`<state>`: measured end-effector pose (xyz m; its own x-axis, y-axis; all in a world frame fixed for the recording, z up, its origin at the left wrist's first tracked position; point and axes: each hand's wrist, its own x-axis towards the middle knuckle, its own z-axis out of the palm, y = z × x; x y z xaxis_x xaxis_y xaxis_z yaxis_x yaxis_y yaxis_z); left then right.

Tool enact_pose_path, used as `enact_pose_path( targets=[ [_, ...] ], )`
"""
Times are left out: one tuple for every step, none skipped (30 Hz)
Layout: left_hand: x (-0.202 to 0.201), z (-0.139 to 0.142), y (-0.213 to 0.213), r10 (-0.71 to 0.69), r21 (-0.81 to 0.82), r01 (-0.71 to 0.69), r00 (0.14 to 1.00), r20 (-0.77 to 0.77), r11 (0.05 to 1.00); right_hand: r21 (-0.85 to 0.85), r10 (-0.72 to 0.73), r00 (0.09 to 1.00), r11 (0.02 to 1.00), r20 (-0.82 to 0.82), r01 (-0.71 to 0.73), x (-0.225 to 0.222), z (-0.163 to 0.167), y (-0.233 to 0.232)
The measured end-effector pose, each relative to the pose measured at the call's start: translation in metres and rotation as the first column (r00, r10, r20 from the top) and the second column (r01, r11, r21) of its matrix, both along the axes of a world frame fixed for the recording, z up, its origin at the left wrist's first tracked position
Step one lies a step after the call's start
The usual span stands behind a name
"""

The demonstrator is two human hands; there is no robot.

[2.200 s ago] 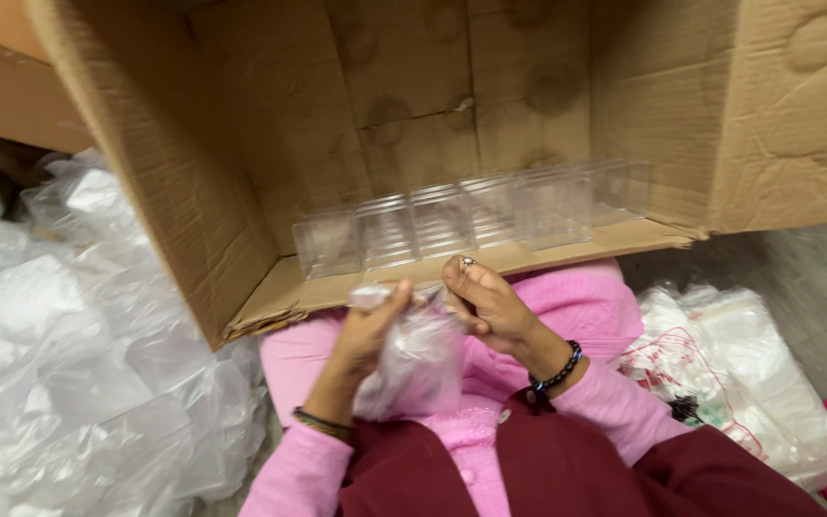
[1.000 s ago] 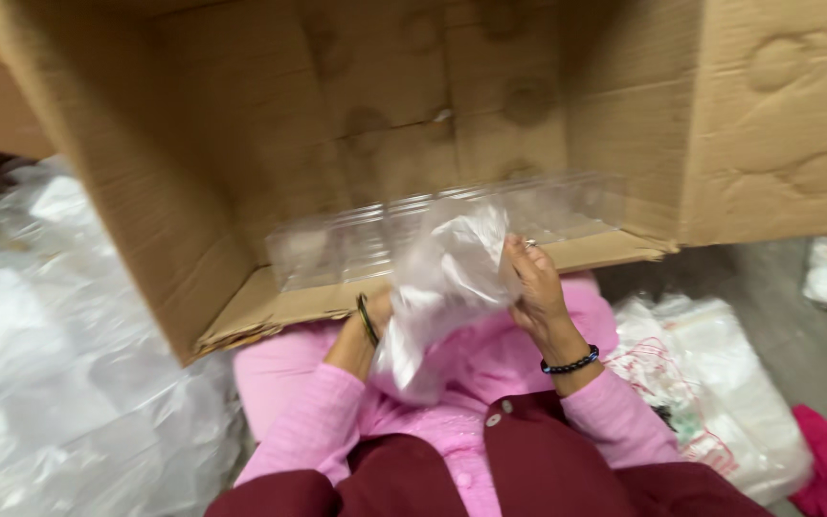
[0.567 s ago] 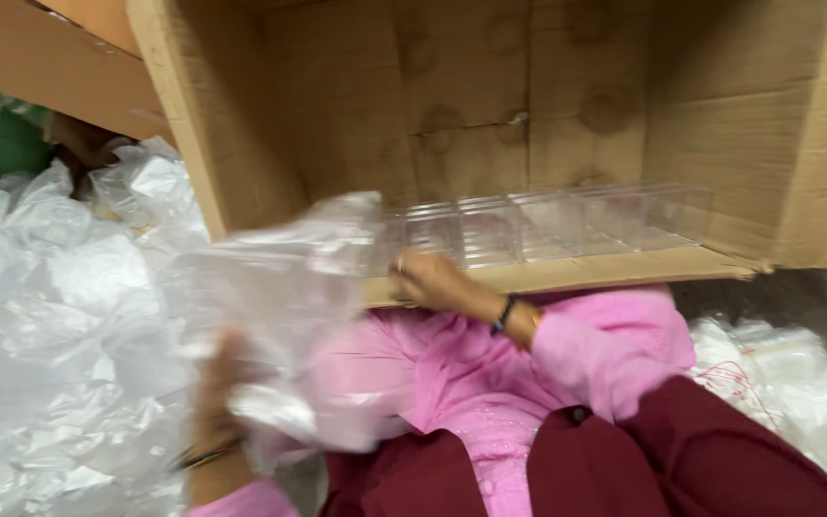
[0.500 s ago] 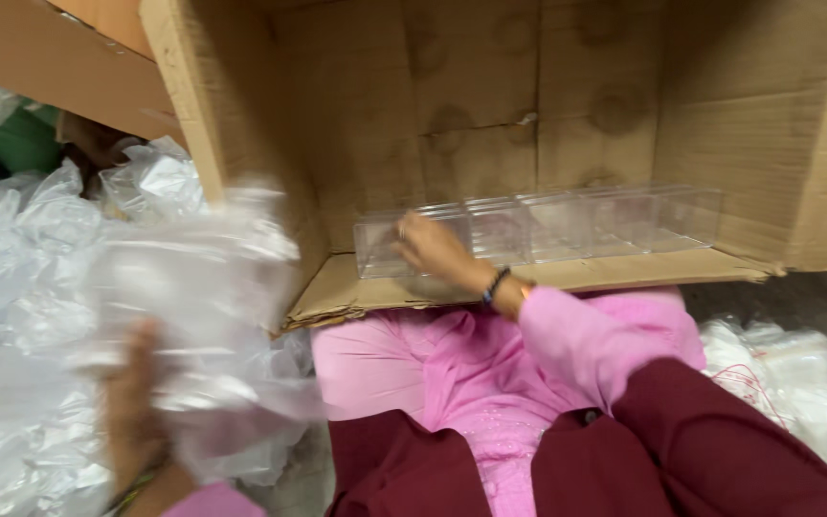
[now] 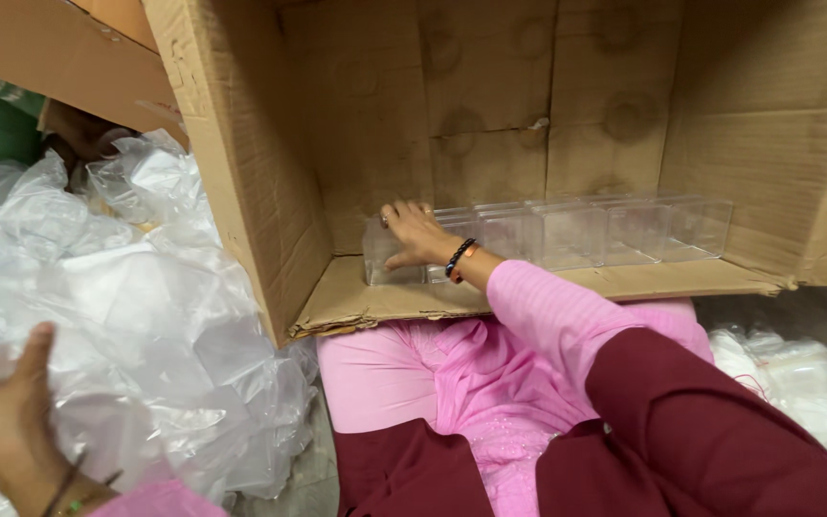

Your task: The person sits on the floor and packs clear plastic boxes into clear plastic bags, twisting the bags closed and placing the bagged boxes into a large cardboard carton in front of them, repeating the cycle one box at a time.

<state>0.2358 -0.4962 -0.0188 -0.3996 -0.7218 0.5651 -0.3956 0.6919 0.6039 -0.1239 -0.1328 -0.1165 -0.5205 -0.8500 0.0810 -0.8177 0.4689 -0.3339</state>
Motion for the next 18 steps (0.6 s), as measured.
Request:
enact_pose_path(
  targets=[
    [0.004, 0.009, 0.020, 0.047, 0.086, -0.041, 0.997, -0.063, 0.995, -0.052, 0.016, 1.000, 0.999, 0.003, -0.016, 0.001, 0.010, 0.005],
    [0.006, 0.020, 0.041, 0.097, 0.169, -0.075, 0.987, -0.125, 0.983, -0.137, 0.056, 0.998, 0.989, 0.037, -0.050, 0.001, 0.022, 0.013],
    [0.007, 0.029, 0.062, 0.152, 0.254, -0.102, 0.971, -0.183, 0.962, -0.221, 0.098, 0.993, 0.972, 0.066, -0.081, -0.001, 0.034, 0.025],
    [0.012, 0.036, 0.085, 0.030, 0.307, 0.024, 0.985, -0.170, 0.951, -0.300, 0.145, 0.985, 0.947, 0.094, -0.111, -0.002, 0.045, 0.040],
    [0.013, 0.037, 0.111, -0.091, 0.364, 0.146, 0.982, -0.163, 0.920, -0.252, 0.120, 0.986, 0.964, 0.119, -0.087, -0.005, 0.055, 0.058],
    [0.003, 0.032, 0.133, -0.121, 0.463, 0.142, 0.990, -0.074, 0.875, -0.201, 0.094, 0.985, 0.977, 0.143, -0.064, -0.009, 0.062, 0.076],
    [-0.015, 0.021, 0.154, -0.292, 0.571, 0.281, 0.953, -0.074, 0.772, -0.105, 0.074, 0.987, 0.993, 0.144, -0.059, -0.012, 0.066, 0.091],
    [-0.034, 0.005, 0.173, -0.507, 0.519, 0.493, 0.853, -0.127, 0.698, -0.009, 0.051, 0.988, 0.999, 0.145, -0.050, -0.014, 0.066, 0.103],
    [-0.050, -0.015, 0.196, -0.418, 0.653, 0.124, 0.852, 0.317, 0.747, 0.035, 0.028, 0.981, 0.999, 0.193, -0.036, -0.015, 0.064, 0.113],
    [-0.071, -0.038, 0.218, -0.574, 0.578, 0.389, 0.800, 0.173, 0.717, 0.081, 0.005, 0.971, 0.996, 0.239, -0.025, -0.017, 0.060, 0.121],
    [-0.080, -0.059, 0.236, -0.609, 0.593, 0.432, 0.783, 0.129, 0.680, 0.128, -0.022, 0.960, 0.992, 0.279, -0.015, -0.020, 0.055, 0.124],
    [-0.091, -0.079, 0.251, -0.604, 0.558, 0.468, 0.793, 0.076, 0.685, 0.186, -0.025, 0.968, 0.982, 0.251, -0.023, -0.026, 0.050, 0.123],
    [-0.098, -0.097, 0.263, -0.599, 0.522, 0.501, 0.800, 0.024, 0.691, 0.243, -0.026, 0.974, 0.969, 0.225, -0.030, -0.031, 0.045, 0.115],
    [-0.102, -0.113, 0.275, -0.573, 0.563, 0.469, 0.820, 0.008, 0.680, 0.301, -0.027, 0.980, 0.953, 0.197, -0.034, -0.039, 0.041, 0.106],
    [-0.105, -0.125, 0.284, -0.545, 0.603, 0.437, 0.839, -0.005, 0.667, 0.236, 0.011, 0.985, 0.970, 0.175, -0.052, -0.049, 0.037, 0.093],
    [-0.107, -0.135, 0.291, -0.514, 0.643, 0.402, 0.857, -0.015, 0.652, 0.170, 0.049, 0.987, 0.983, 0.151, -0.075, -0.058, 0.032, 0.072],
    [-0.108, -0.143, 0.295, -0.493, 0.615, 0.403, 0.869, -0.025, 0.678, 0.192, 0.039, 0.985, 0.979, 0.167, -0.071, -0.067, 0.025, 0.045],
    [-0.108, -0.148, 0.297, -0.474, 0.584, 0.402, 0.880, -0.034, 0.705, 0.211, 0.028, 0.983, 0.975, 0.182, -0.066, -0.075, 0.017, 0.016]
  ],
)
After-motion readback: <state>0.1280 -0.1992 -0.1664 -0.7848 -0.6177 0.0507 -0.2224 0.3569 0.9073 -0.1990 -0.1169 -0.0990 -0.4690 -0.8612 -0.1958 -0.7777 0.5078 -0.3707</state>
